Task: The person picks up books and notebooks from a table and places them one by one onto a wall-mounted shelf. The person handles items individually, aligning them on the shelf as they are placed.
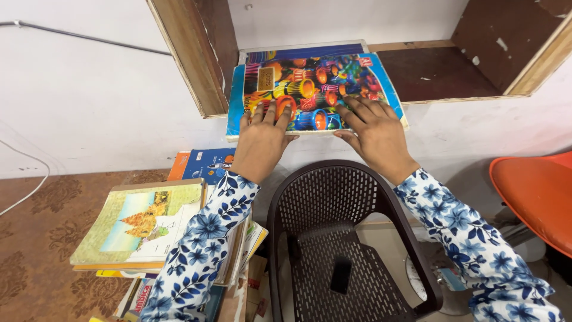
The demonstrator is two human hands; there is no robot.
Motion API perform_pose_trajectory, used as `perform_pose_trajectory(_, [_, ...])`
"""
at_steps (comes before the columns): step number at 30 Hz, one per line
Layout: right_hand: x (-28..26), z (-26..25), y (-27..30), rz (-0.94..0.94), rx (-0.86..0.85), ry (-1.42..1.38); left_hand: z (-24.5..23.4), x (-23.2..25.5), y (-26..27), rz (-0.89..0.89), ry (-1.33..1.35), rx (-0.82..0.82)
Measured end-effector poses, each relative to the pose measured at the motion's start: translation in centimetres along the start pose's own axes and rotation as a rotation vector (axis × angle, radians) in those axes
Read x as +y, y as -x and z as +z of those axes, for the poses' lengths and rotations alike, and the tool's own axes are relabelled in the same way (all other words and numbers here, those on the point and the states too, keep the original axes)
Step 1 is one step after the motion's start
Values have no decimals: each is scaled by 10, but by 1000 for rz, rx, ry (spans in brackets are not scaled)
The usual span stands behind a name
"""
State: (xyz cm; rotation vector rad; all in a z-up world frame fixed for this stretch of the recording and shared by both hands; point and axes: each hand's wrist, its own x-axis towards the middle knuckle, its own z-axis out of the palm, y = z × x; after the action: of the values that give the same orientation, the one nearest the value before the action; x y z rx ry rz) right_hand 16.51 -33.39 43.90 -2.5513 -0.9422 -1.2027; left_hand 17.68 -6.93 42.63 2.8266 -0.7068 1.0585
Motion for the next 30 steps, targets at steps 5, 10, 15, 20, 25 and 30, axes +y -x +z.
perform_pose_trajectory(5, [2,9,-6,20,-6,9,10,-7,-7,6,0,39])
perform_pose_trajectory(10, [7,20,-12,24,8,48,14,-15,-11,-2,38,33])
perform_pose_trajectory(15, [14,33,-13,11,42,103,18,-18,-15,-11,42,36])
perform_pose_trajectory(20, [20,44,-16,11,66,112,24,-23,-22,-4,58,29])
perform_pose_trajectory(25, [29,56,-22,0,79,125,34,-30,-29,-12,54,48])
perform_pose_trajectory(30, [39,67,-28,-7,87,164,44,-36,-39,-15,53,61])
